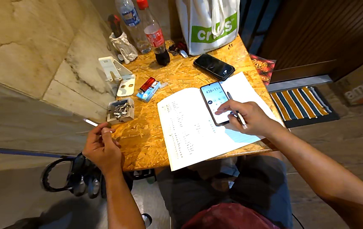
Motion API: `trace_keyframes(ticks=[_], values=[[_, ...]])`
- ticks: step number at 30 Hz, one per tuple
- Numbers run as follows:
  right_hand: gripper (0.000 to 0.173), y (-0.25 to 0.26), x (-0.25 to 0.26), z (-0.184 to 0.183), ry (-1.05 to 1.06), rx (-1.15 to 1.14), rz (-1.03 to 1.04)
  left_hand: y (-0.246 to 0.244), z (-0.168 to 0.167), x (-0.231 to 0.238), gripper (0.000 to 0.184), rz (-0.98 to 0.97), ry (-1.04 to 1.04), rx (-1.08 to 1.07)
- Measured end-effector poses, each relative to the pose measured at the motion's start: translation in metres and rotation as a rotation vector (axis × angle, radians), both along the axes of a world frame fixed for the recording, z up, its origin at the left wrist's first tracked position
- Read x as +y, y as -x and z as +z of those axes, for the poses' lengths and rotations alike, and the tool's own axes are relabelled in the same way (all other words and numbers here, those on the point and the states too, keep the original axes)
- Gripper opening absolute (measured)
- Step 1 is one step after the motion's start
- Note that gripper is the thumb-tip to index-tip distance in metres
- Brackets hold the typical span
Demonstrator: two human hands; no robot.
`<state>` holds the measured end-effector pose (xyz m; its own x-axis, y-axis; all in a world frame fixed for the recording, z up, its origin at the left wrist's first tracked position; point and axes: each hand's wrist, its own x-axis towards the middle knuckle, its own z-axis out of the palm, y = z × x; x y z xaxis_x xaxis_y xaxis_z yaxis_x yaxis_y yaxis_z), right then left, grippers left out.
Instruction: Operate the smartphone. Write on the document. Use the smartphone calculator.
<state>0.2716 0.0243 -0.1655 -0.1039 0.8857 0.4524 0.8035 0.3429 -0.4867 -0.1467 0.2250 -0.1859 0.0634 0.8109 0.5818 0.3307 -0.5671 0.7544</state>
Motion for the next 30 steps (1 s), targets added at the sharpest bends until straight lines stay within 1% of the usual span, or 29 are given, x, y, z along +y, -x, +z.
trace_keyframes(ticks=[3,6,8,12,14,16,19,22,26,30], values=[[0.033,-0.001,-0.001,0.000,0.002,-0.029,-0.043,-0.001,0.001,-0.001,0.026,0.002,0.003,0.000],[0.033,-0.006,-0.002,0.003,-0.016,0.024,-0.161,-0.001,0.002,-0.002,0.026,-0.008,0.009,-0.018],[0.032,-0.008,-0.002,0.005,0.012,0.039,-0.215,-0.001,0.002,-0.001,0.027,-0.006,0.022,-0.017],[0.033,-0.005,0.000,0.003,0.007,0.015,-0.151,-0.001,0.002,0.000,0.026,-0.005,0.015,-0.013],[0.035,-0.004,0.002,0.002,0.037,-0.011,-0.122,-0.001,0.001,0.000,0.026,-0.008,0.008,-0.022],[0.033,-0.006,0.000,0.002,0.006,-0.001,-0.140,-0.001,0.002,-0.001,0.026,-0.011,0.008,-0.034],[0.026,-0.013,-0.006,0.005,-0.086,0.047,-0.210,-0.001,0.002,-0.003,0.026,-0.011,0.027,-0.034],[0.021,-0.016,-0.007,0.006,-0.080,0.057,-0.251,-0.002,0.003,-0.003,0.025,-0.006,0.035,-0.023],[0.027,-0.011,-0.006,0.009,-0.133,0.091,-0.226,-0.001,0.002,-0.003,0.027,-0.001,0.024,-0.015],[0.034,-0.001,0.003,0.005,-0.036,0.003,-0.088,-0.002,0.003,-0.003,0.027,0.009,0.030,0.000]])
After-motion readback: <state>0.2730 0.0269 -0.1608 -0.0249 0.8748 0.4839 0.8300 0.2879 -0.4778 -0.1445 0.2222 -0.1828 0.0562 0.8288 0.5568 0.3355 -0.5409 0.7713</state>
